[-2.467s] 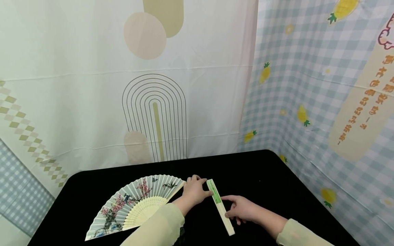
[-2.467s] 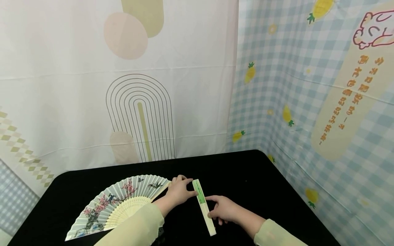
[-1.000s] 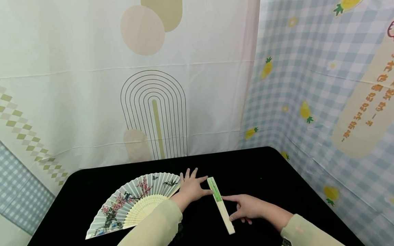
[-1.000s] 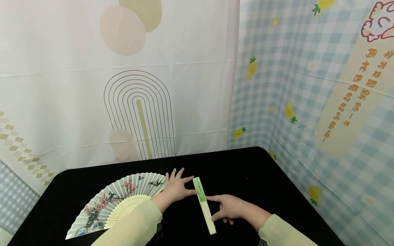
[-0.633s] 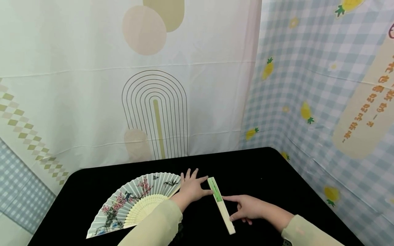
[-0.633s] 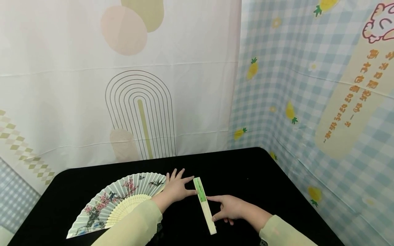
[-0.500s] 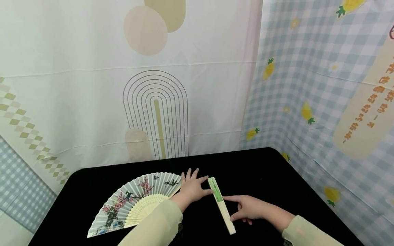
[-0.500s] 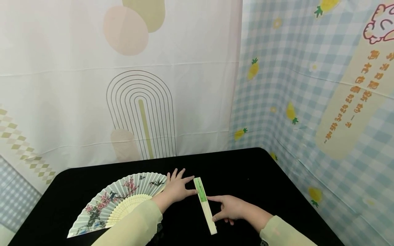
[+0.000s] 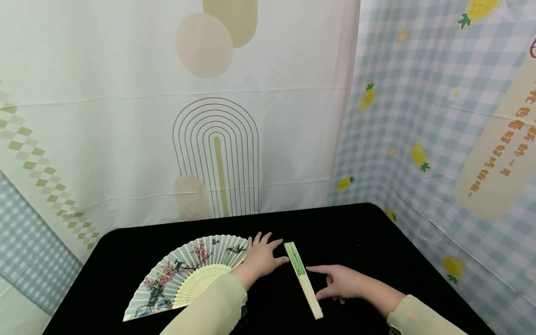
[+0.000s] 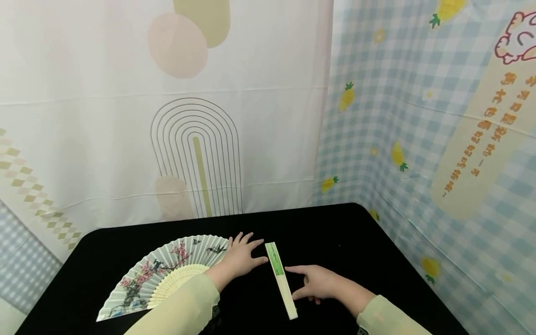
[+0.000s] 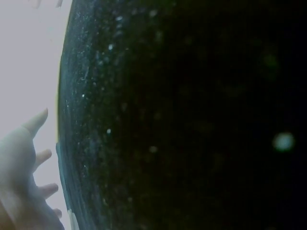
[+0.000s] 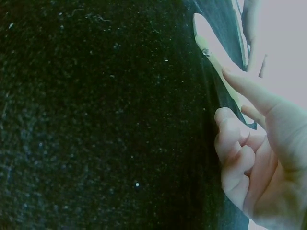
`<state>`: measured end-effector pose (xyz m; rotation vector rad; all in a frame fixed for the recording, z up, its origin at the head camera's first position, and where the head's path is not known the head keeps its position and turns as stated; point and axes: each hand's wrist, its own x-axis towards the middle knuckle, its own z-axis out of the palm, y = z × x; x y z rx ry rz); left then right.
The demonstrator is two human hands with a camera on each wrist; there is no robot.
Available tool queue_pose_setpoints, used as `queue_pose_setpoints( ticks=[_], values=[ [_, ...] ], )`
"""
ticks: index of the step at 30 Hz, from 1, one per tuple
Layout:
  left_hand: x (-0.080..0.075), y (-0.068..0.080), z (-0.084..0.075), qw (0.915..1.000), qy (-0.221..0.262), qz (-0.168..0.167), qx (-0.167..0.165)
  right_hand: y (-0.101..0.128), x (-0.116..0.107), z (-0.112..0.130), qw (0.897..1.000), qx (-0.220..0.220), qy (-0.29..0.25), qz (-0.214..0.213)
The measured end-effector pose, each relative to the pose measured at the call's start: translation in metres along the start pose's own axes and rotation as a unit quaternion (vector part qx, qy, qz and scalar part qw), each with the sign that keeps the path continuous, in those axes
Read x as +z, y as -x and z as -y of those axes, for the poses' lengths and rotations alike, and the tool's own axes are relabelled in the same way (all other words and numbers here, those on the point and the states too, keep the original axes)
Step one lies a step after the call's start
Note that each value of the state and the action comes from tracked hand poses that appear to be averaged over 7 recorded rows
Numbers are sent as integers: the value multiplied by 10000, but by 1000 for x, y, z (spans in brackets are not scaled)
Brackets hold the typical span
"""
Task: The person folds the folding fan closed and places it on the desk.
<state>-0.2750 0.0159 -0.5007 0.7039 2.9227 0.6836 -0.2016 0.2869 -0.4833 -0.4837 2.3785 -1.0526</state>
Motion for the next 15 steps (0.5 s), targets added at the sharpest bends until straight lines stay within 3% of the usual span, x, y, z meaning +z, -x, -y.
queue_pose_setpoints(
  ticks=[10, 15],
  values=[
    [0, 5, 9, 9997, 1, -29, 241, -5, -4, 2, 9993, -281, 128, -203],
    [-8, 11, 11, 9996, 144, -43, 232, -10, -8, 8, 9986, -335, 268, -324]
  ],
)
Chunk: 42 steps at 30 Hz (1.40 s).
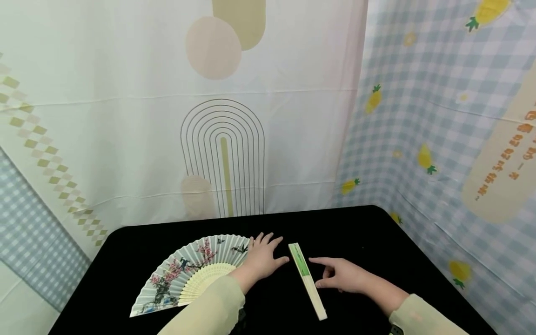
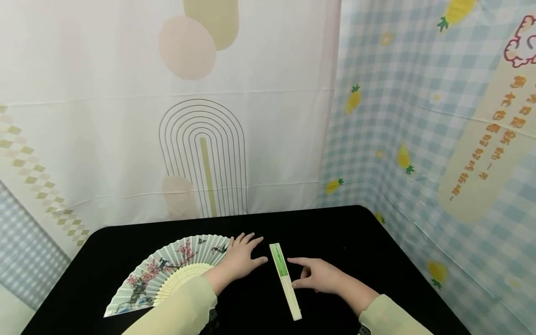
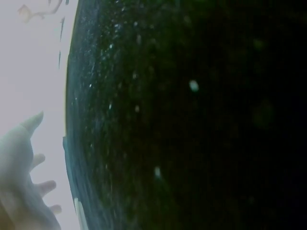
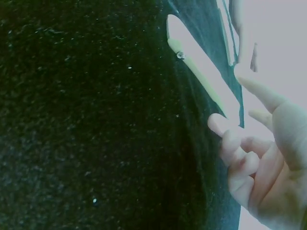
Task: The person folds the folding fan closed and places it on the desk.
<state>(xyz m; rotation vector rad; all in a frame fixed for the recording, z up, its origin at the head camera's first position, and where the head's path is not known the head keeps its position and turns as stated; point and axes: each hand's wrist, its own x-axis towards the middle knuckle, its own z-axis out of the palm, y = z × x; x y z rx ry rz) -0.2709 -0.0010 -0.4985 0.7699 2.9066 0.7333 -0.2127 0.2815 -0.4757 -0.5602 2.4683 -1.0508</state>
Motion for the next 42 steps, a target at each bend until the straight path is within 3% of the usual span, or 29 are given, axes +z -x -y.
queue_pose_setpoints(
  ticks=[9, 22, 37, 42],
  values=[
    [-12, 12, 6, 9999, -23, 76, -79, -9, 1, 8, 9976, -272, 483, -405],
    [-24, 30, 20, 9998, -168, -101, -47, -24, 12, 23, 9881, -482, 900, -1147],
    [-43, 62, 39, 9990, -229, -360, -140, -46, 24, 42, 9896, -528, 1068, -810],
    [-47, 70, 46, 9972, -517, -481, -238, -55, 27, 46, 9905, -539, 1023, -741]
  ],
)
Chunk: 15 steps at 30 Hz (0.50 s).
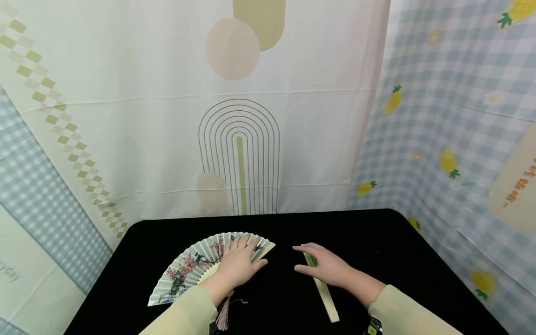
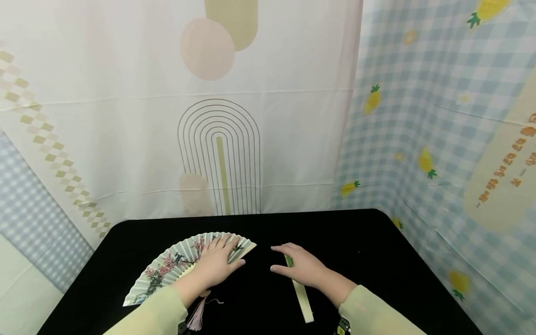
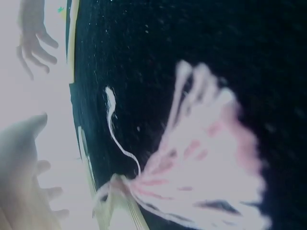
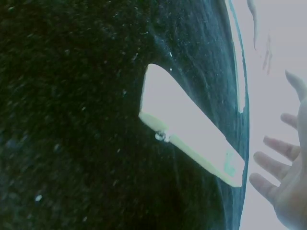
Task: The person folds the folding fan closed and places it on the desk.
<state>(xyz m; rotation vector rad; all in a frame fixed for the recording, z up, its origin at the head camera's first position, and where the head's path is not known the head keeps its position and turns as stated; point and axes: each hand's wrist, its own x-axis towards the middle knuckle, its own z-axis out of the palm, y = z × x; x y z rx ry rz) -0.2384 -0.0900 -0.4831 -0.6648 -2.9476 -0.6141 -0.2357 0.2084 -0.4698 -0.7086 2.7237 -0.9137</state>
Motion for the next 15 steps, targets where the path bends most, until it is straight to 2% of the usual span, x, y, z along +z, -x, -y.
queue_pose_setpoints(
  ticks=[7, 15],
  values=[
    [-5, 5, 8, 9985, -260, 31, -482, -14, 8, 5, 9994, -213, 284, -3],
    [-7, 16, 21, 9983, -203, -122, -531, -32, 14, 15, 9980, -477, 424, -8]
  ],
)
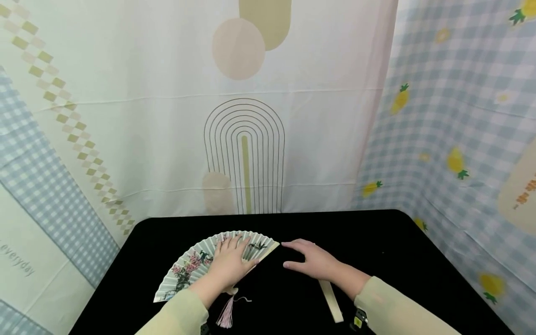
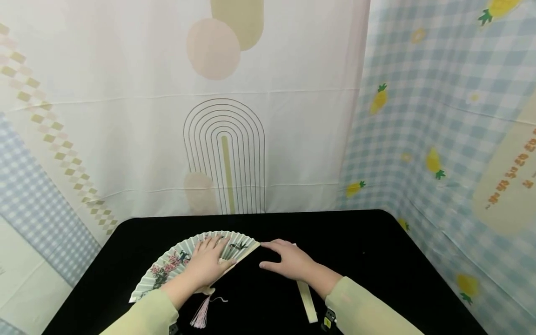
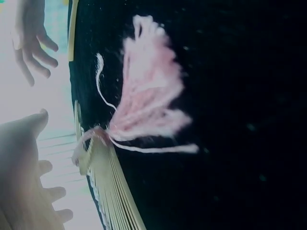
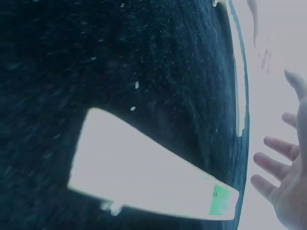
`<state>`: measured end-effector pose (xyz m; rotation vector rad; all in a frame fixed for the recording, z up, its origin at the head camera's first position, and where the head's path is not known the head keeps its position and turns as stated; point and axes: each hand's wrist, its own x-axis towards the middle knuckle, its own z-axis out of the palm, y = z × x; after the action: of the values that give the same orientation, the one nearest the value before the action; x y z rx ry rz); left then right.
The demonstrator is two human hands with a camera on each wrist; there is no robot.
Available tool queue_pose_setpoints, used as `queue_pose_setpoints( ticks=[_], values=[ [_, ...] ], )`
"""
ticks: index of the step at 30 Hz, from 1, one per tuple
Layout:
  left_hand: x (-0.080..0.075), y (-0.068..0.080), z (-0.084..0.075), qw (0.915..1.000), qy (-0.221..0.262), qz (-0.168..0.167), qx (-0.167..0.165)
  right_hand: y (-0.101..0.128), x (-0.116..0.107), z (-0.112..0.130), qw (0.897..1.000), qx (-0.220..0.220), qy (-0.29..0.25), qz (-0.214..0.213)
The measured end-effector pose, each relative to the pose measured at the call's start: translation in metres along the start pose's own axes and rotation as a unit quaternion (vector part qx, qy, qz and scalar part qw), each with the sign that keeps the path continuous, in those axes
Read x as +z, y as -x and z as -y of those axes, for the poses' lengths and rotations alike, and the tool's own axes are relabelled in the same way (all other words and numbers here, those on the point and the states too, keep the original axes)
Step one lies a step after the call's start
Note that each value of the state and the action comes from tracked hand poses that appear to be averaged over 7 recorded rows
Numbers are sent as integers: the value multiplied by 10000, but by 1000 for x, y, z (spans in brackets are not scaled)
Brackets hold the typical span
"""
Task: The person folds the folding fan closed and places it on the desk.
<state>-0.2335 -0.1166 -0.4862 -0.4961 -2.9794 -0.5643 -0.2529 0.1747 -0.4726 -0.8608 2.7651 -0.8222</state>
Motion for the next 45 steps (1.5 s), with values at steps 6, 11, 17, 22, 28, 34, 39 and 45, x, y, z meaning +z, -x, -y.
queue_pose_setpoints(
  ticks=[6, 11, 17, 22, 28, 34, 39, 45],
  values=[
    [4, 4, 7, 9996, 97, -281, 12, -8, 3, 4, 10000, 30, -37, 37],
    [-1, 8, 11, 9997, 111, -215, -76, -13, 7, 8, 10000, -38, -58, -8],
    [-13, 16, 19, 9994, 114, -60, -331, -23, 8, 10, 9999, -125, 80, 21],
    [-19, 23, 28, 9974, 35, 47, -715, -34, 10, 6, 9998, 20, 14, 201],
    [-26, 32, 45, 9951, -163, -71, -971, -47, 15, 3, 9993, 169, 24, 344],
    [-31, 48, 64, 9926, -280, -81, -1180, -59, 23, 1, 9980, 385, 170, 469],
    [-39, 64, 77, 9900, -210, 105, -1391, -67, 27, 0, 9977, 454, 305, 408],
    [-48, 80, 92, 9877, -155, 273, -1535, -73, 29, 0, 9964, 496, 585, 365]
  ],
)
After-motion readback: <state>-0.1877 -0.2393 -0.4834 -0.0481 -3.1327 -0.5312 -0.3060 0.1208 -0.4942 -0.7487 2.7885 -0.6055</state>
